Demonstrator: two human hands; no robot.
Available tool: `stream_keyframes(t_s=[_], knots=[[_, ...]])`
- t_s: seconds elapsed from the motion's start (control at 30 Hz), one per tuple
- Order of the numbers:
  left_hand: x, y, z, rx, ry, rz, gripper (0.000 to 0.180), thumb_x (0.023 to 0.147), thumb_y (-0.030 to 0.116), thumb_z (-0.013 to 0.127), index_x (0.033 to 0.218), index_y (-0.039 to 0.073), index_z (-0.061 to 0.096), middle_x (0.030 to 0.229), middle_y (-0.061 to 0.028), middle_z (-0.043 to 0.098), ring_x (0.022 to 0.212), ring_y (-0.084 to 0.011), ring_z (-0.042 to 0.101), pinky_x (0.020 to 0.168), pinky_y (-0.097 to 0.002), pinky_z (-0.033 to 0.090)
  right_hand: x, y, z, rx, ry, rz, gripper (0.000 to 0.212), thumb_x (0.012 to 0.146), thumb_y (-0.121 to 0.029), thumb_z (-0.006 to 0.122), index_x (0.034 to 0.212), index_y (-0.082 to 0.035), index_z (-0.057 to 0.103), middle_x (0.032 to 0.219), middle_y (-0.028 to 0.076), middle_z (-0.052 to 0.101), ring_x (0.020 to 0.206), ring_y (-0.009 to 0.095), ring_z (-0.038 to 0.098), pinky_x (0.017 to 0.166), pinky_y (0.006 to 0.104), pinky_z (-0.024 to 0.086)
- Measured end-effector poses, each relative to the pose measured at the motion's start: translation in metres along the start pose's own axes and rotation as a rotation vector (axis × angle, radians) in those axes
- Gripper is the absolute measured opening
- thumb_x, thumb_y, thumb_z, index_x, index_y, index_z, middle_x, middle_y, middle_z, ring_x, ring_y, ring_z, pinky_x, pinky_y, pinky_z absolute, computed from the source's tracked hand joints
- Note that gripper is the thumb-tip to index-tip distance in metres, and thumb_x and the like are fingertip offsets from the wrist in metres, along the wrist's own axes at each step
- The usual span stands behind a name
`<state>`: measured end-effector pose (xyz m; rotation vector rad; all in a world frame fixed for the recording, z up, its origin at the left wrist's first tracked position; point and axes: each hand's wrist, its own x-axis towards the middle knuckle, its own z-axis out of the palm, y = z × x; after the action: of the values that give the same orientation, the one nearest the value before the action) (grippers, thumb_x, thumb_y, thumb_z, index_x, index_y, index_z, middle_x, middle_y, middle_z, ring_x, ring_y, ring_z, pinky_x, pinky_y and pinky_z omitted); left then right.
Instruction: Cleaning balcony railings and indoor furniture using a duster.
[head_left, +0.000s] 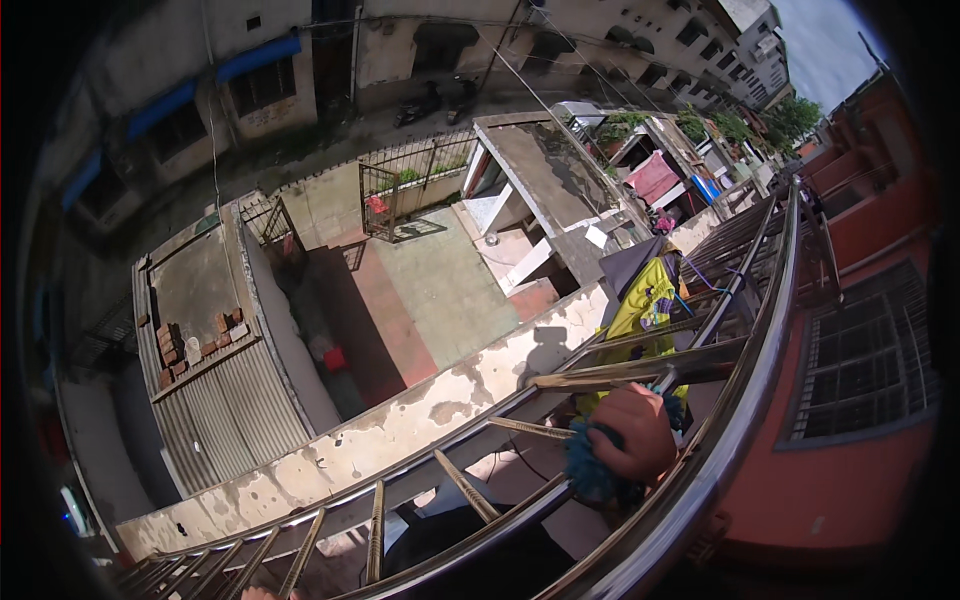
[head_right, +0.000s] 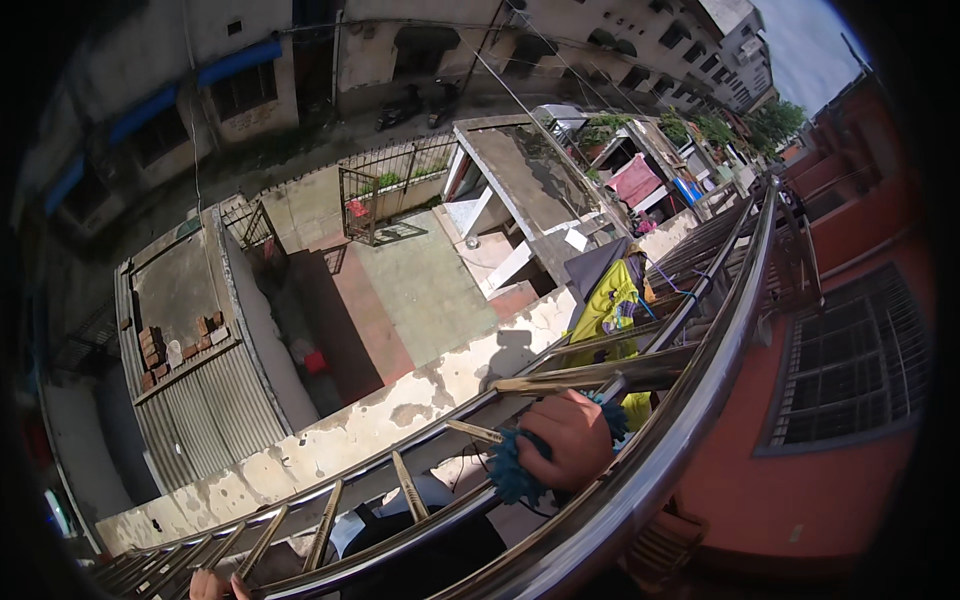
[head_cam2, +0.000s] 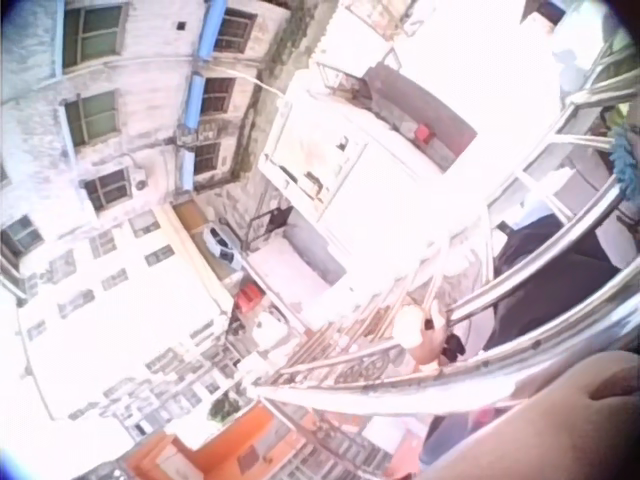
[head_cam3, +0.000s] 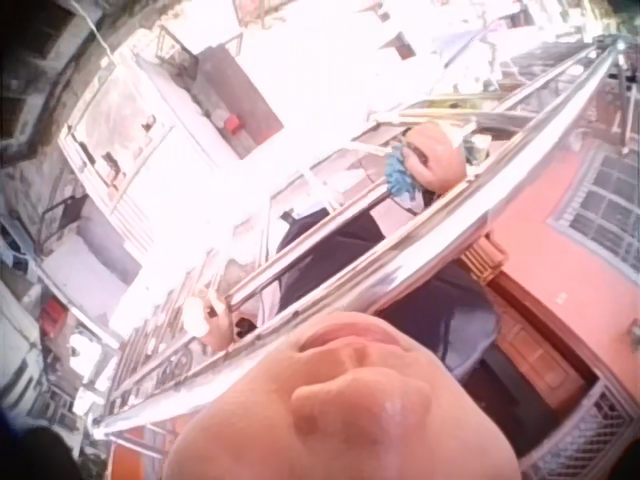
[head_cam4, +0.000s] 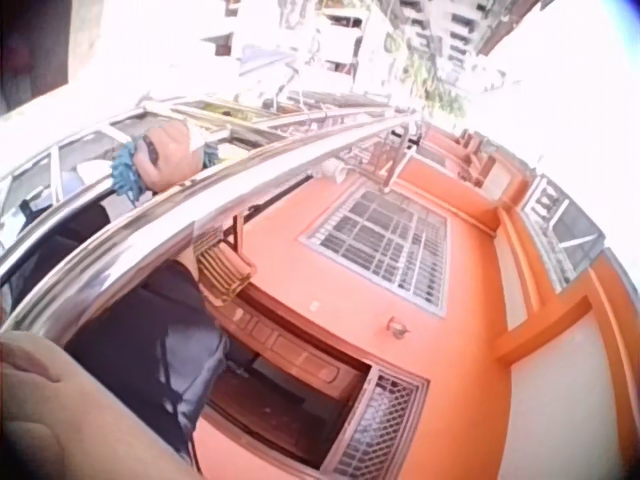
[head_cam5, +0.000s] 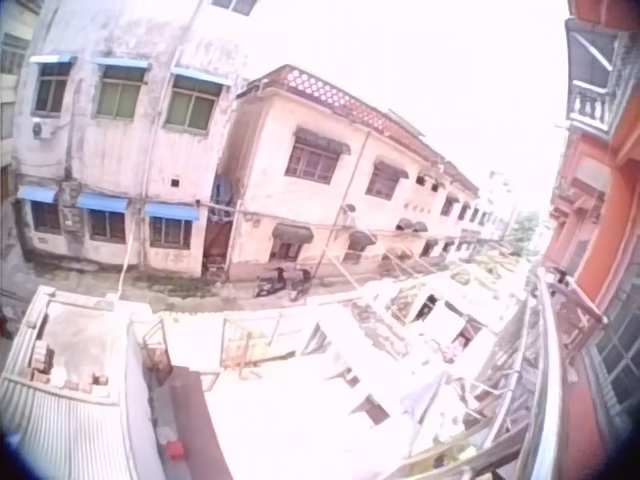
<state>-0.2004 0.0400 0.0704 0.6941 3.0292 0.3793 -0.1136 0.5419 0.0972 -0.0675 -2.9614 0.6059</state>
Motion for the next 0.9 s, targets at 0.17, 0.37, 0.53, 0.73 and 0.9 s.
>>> stream_keyframes(t_s=[0.17,0.37,0.53,0.73,0.9], knots=[[0.008,-0.002,0.000,-0.043,0.018,0.073,0.021,0.082,0.018,0.076,0.075,0.002,0.065,0.078,-0.0178,0.062,0.069,-0.0356,0.060,0.068,-0.0453,0.050,0.004,-0.008,-0.005,-0.049,-0.018,0.030,0.016,0.069,-0.015,0.071,0.081,-0.005,0.065,0.077,0.008,0.063,0.072,0.029,0.062,0.068,0.0392,0.047],[0.010,-0.002,0.009,-0.081,0.049,0.132,0.021,0.079,0.016,0.076,0.072,0.003,0.061,0.074,-0.0158,0.058,0.066,-0.0342,0.056,0.065,-0.0444,0.047,0.000,-0.003,-0.001,-0.038,0.029,0.014,0.015,0.070,-0.016,0.071,0.080,-0.006,0.064,0.076,0.008,0.062,0.071,0.029,0.061,0.068,0.0398,0.047],[0.023,-0.008,0.022,-0.151,0.073,0.208,0.023,0.077,0.015,0.075,0.070,0.004,0.057,0.070,-0.0142,0.054,0.063,-0.0331,0.054,0.062,-0.0436,0.044,-0.008,-0.006,-0.001,-0.044,0.054,0.025,0.015,0.072,-0.016,0.071,0.081,-0.006,0.065,0.076,0.009,0.062,0.072,0.030,0.062,0.068,0.0398,0.048],[0.055,0.005,0.059,-0.288,0.135,0.342,0.025,0.075,0.014,0.074,0.067,0.005,0.052,0.067,-0.0122,0.050,0.060,-0.0317,0.050,0.060,-0.0426,0.041,-0.010,-0.013,0.001,-0.055,0.032,0.045,0.015,0.075,-0.018,0.070,0.081,-0.006,0.064,0.076,0.009,0.060,0.077,0.030,0.062,0.072,0.0407,0.048],[0.061,0.008,0.067,-0.330,0.168,0.403,0.027,0.073,0.013,0.073,0.064,0.006,0.049,0.063,-0.0106,0.046,0.057,-0.0305,0.047,0.057,-0.0418,0.039,-0.010,-0.022,0.006,-0.065,0.080,0.055,0.016,0.075,-0.018,0.070,0.084,-0.006,0.066,0.081,0.010,0.065,0.081,0.032,0.064,0.077,0.0425,0.050]])
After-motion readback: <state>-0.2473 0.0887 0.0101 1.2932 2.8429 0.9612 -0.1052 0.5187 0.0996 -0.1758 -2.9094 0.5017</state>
